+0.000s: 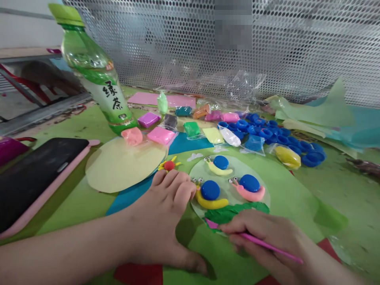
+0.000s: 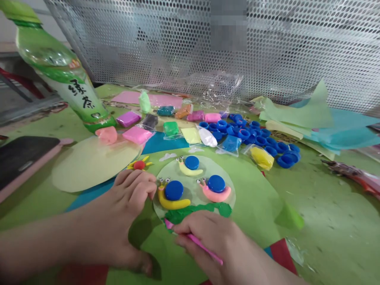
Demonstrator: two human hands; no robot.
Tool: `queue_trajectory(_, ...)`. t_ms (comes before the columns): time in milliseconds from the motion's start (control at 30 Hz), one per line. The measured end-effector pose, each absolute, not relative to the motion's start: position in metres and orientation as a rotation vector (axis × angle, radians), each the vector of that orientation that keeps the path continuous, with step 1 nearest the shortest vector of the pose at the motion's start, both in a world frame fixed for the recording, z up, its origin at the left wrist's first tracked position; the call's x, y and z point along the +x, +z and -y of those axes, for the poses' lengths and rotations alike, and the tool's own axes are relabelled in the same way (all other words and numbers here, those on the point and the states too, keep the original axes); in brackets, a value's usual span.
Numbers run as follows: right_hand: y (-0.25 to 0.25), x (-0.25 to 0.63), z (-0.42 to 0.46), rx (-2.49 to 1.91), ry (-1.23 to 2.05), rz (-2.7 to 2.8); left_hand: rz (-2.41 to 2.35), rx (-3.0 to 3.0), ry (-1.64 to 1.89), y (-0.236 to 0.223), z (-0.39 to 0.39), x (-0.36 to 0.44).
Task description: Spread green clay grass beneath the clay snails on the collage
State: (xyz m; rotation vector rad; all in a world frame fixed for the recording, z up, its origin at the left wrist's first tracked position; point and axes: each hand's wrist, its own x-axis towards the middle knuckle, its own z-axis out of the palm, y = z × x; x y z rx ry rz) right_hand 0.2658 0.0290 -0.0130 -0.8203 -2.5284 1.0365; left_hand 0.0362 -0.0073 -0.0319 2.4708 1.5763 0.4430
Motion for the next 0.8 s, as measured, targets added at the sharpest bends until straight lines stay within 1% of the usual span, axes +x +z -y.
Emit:
queue_trajectory(167,-0.008,0.27,-0.027,-0.776,0.964,2.635,-1.597,2.468,0.429,-0.029,0.008,0.038)
queue_trajectory(400,-0.008,0.275,-0.027,-0.727,0.758,2.779,-1.607,2.427,0.301,-0.025,0.006,0.037)
queue_trajectory(600,-0.012,0.275,-0.027,-0.569,0.541,2.669,-1.661,2.495,0.435,-0.035,0.012,0.04)
queue_trajectory(800,-0.015,0.268,-0.019,-0.501,0.394,2.699,-1.72,2.345,0.563,-0.033,0.019,0.051)
